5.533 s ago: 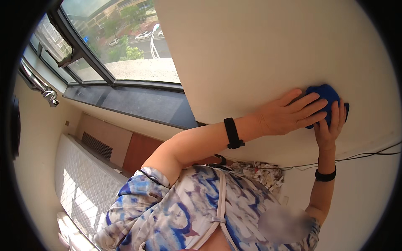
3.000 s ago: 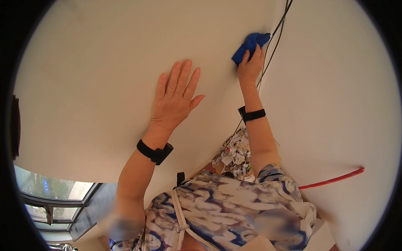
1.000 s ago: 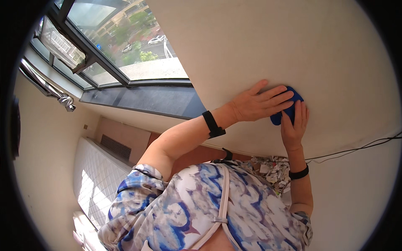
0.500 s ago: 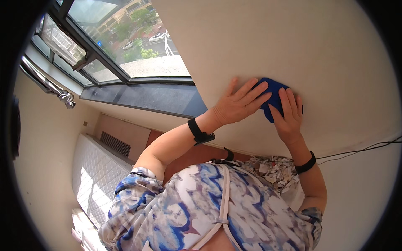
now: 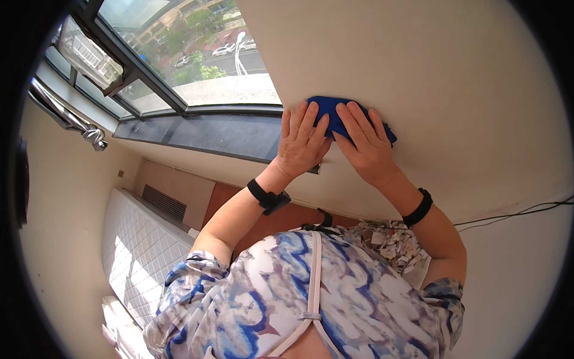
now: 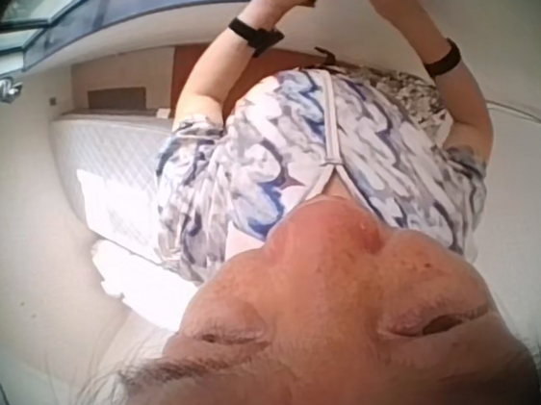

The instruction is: Cleaning a window and ledge with a blue cloth.

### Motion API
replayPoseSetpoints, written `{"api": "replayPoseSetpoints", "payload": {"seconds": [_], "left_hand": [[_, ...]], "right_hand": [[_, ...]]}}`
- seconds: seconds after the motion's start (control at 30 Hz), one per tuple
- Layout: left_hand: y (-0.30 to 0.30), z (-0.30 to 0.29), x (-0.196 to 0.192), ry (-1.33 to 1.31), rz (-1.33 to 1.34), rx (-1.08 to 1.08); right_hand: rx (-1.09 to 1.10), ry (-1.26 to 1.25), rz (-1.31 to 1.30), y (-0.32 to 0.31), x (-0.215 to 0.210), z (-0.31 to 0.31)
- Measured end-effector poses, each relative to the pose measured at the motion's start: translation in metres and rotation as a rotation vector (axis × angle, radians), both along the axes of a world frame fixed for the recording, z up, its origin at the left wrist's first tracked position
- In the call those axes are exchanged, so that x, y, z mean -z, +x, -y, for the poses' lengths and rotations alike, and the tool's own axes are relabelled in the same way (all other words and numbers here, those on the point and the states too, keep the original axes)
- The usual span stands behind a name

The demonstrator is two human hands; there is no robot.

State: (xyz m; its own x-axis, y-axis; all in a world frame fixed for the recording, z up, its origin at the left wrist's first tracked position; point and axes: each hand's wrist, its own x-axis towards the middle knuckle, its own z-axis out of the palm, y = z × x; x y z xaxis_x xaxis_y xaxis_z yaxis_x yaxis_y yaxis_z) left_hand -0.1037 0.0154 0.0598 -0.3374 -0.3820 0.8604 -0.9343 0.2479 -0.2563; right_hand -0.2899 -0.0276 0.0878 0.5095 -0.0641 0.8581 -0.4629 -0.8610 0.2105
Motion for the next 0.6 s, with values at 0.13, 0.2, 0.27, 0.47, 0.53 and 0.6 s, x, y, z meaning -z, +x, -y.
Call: {"api": "replayPoseSetpoints", "payload": {"seconds": [0.13,0.2,0.27,0.47,0.53,0.6], "left_hand": [[0.009,-0.003,0.005,0.031,-0.079,0.059],[0.009,-0.005,0.005,0.040,-0.096,0.073],[0.008,-0.008,0.004,0.064,-0.110,0.066],[0.010,-0.022,0.027,0.152,-0.028,-0.088],[0.012,-0.025,0.035,0.162,-0.004,-0.102],[0.011,-0.027,0.038,0.175,0.017,-0.120]], "right_hand": [[-0.053,-0.004,-0.027,0.014,-0.001,0.001],[-0.060,-0.013,-0.031,0.015,-0.002,0.002],[-0.069,-0.023,-0.035,0.013,-0.005,0.002],[-0.101,0.004,-0.187,0.004,-0.004,0.001],[-0.107,-0.011,-0.222,0.003,0.005,0.003],[-0.101,-0.013,-0.235,-0.001,0.005,0.004]]}}
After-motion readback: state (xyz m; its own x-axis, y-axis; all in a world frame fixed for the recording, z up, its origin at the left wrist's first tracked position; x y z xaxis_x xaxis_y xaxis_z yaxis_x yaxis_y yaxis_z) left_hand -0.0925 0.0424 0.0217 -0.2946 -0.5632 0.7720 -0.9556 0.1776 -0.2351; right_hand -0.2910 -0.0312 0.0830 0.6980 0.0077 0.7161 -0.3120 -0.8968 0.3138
